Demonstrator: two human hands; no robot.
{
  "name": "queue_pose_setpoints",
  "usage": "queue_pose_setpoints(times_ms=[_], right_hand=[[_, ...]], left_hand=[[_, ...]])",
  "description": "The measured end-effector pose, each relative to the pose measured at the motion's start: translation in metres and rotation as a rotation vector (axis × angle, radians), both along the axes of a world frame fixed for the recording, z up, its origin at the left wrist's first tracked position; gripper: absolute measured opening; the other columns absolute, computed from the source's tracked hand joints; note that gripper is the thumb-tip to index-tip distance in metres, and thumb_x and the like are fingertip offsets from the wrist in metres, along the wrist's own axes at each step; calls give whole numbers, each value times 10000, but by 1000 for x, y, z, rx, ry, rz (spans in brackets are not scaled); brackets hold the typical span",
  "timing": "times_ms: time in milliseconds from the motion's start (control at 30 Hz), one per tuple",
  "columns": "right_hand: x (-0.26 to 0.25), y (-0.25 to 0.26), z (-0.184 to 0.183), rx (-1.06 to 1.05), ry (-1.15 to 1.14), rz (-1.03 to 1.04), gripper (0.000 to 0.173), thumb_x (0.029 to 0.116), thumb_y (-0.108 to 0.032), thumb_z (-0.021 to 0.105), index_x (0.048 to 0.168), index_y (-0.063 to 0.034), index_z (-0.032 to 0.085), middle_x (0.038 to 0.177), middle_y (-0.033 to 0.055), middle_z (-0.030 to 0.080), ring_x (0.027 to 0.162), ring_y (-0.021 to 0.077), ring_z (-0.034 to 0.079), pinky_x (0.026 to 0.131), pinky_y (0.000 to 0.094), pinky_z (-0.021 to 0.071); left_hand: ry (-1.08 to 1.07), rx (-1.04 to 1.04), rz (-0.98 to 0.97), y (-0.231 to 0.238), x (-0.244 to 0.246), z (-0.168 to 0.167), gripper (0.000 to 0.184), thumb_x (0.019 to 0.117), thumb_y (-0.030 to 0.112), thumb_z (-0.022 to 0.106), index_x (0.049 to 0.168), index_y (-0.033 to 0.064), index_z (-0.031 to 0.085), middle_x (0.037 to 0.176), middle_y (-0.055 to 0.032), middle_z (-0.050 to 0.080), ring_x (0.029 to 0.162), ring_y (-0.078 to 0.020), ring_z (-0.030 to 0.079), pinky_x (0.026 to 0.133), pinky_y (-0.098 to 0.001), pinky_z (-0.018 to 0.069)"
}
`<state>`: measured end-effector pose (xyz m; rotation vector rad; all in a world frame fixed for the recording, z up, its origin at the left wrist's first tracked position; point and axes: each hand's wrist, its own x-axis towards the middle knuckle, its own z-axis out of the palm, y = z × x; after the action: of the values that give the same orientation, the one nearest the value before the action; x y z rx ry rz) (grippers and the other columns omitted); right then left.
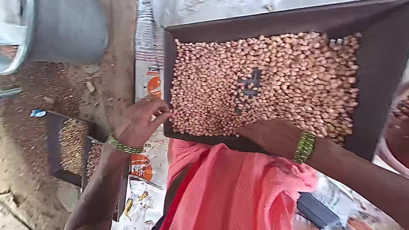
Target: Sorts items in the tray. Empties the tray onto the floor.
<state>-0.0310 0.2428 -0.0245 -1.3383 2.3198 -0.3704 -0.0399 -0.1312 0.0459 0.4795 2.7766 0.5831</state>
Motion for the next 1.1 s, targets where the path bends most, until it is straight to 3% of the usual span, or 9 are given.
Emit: queue_pose_setpoints(times_ms=[133, 233, 333, 467, 533, 667, 767, 967, 1100], right_hand=[[1, 3, -11, -182, -115, -196, 151, 1017, -159, 565, 1039, -90, 697, 711, 47, 666, 586, 241, 684, 479, 422, 539], [-9, 10, 2, -451, -862, -631, 164, 1036, -235, 511, 1026, -175, 663, 578, -65, 505, 429, 27, 425, 395, 197, 361], [-24, 16, 2, -758, -1456, -631, 296, 1041, -341, 415, 963, -219, 673, 560, -117, 417, 403, -64, 335, 373, 96, 295], [-28, -36, 15, -702, -1145, -724, 421, 1060, -433, 450, 717, -244, 605, 540, -150, 450, 426, -65, 336, 402, 114, 279], [-27, -69, 10, -630, -800, -634, 313, 1058, -317, 517, 844, -155, 677, 635, -109, 540, 529, -30, 470, 500, 161, 407], [-30, -121, 3, -269, -195, -293, 225, 1054, -168, 556, 1217, -86, 688, 887, 133, 729, 732, 333, 724, 615, 514, 572], [-33, -143, 0, -89, 68, -144, 248, 973, -36, 627, 1217, -80, 641, 856, 135, 682, 671, 330, 695, 511, 449, 533], [-39, -180, 38, 346, -134, -81, 297, 1030, 7, 506, 1326, -4, 525, 1006, 200, 668, 856, 386, 701, 649, 468, 542], [-40, -186, 44, 395, -225, -107, 311, 1063, -26, 456, 1372, 11, 478, 1023, 215, 671, 908, 397, 697, 711, 489, 548]], left_hand=[[75, -280, -228, 7, 7, 0, 141, 968, 183, 676, 1010, 83, 767, 956, -156, 716, 931, -375, 683, 893, -597, 477], [163, -379, -350, 6, 16, -20, 101, 940, 168, 708, 986, 109, 776, 918, -119, 707, 901, -346, 657, 903, -576, 441], [217, -418, -376, 6, 22, -31, 100, 940, 160, 698, 1001, 126, 770, 897, -96, 690, 889, -320, 639, 887, -541, 416], [280, -429, -362, 6, 30, -42, 96, 952, 179, 685, 991, 132, 759, 924, -86, 703, 884, -303, 648, 894, -524, 434], [291, -381, -335, 4, 33, -46, 119, 970, 189, 662, 984, 128, 763, 909, -93, 698, 867, -307, 649, 888, -535, 443], [175, -118, -120, -4, 32, -29, 199, 979, 205, 629, 1000, 71, 775, 911, -153, 720, 868, -337, 700, 859, -562, 484], [101, -3, 53, -20, 29, -8, 247, 1013, 224, 592, 1071, 51, 757, 967, -143, 700, 880, -288, 677, 834, -488, 548], [128, 31, 192, -33, 27, 6, 234, 1013, 232, 616, 1102, 62, 748, 944, -90, 639, 749, -134, 600, 700, -267, 520], [61, 19, 194, -35, 27, 4, 243, 1009, 236, 611, 1103, 55, 743, 969, -109, 669, 770, -180, 650, 705, -350, 563]])
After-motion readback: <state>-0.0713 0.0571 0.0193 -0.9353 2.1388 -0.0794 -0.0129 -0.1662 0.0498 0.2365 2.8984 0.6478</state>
